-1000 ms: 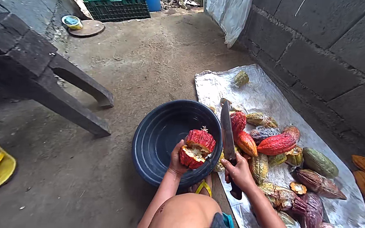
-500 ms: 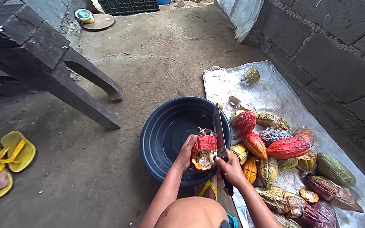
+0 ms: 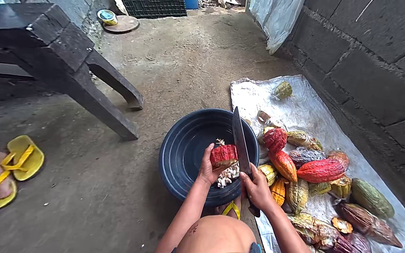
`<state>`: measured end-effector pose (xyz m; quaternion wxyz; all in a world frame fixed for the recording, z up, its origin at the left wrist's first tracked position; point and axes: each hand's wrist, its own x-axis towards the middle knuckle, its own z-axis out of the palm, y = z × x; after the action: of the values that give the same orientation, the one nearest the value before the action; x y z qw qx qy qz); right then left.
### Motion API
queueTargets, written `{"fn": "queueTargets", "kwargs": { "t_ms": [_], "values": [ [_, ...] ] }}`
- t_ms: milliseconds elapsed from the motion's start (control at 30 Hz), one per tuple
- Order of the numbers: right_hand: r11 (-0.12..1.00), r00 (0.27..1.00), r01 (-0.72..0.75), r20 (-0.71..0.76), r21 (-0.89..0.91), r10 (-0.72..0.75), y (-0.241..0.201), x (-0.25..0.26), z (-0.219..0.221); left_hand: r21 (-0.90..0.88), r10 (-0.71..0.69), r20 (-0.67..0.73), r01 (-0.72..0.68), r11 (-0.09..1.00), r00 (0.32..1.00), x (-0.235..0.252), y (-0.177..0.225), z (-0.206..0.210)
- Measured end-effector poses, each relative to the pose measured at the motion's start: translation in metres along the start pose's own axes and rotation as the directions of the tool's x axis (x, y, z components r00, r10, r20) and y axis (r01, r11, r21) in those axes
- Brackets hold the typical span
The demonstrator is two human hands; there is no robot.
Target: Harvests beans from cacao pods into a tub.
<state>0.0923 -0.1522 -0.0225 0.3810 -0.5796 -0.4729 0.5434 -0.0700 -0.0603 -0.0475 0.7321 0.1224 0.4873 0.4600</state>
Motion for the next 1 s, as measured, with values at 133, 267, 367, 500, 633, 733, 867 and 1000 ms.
{"fn": "queueTargets", "kwargs": {
  "t_ms": [133, 267, 367, 500, 633, 733, 867, 1000],
  "values": [
    [0.883, 0.927, 0.308, -0.095, -0.353, -0.362, 0.026, -0.026, 0.007, -0.191, 0.066, 0.05, -0.056, 0.98, 0.997, 0.005, 0.003, -0.003],
    [0.921, 0.992, 0.119, -0.004, -0.372, -0.13, 0.023, -0.036, -0.001, -0.233, 0.109, 0.032, -0.099, 0.967, 0.994, 0.009, -0.001, -0.001],
    [0.939, 0.947, 0.311, -0.035, -0.148, -0.319, -0.012, -0.043, -0.014, -0.271, 0.133, 0.093, -0.103, 0.957, 0.987, 0.012, -0.004, -0.007],
    [0.662, 0.615, 0.748, -0.332, -0.042, -0.716, -0.076, -0.049, -0.018, -0.29, 0.144, 0.137, -0.099, 0.952, 0.98, 0.013, -0.007, -0.01],
    [0.826, 0.779, 0.466, -0.296, -0.317, -0.552, -0.018, -0.039, 0.004, -0.228, 0.169, 0.198, -0.123, 0.966, 0.966, 0.008, -0.007, -0.002],
    [0.919, 0.996, -0.002, -0.088, -0.395, -0.035, 0.006, -0.03, 0.013, -0.07, 0.177, 0.237, -0.164, 0.984, 0.955, 0.005, -0.01, -0.008],
    [0.961, 0.997, -0.043, 0.047, -0.273, 0.058, -0.011, -0.035, -0.001, -0.282, 0.03, 0.261, 0.047, 0.958, 0.965, -0.002, -0.009, -0.003],
    [0.966, 0.984, -0.138, 0.083, -0.219, 0.159, -0.018, -0.033, -0.009, -0.145, -0.042, 0.18, 0.069, 0.987, 0.983, 0.002, 0.001, 0.007]
  ]
}}
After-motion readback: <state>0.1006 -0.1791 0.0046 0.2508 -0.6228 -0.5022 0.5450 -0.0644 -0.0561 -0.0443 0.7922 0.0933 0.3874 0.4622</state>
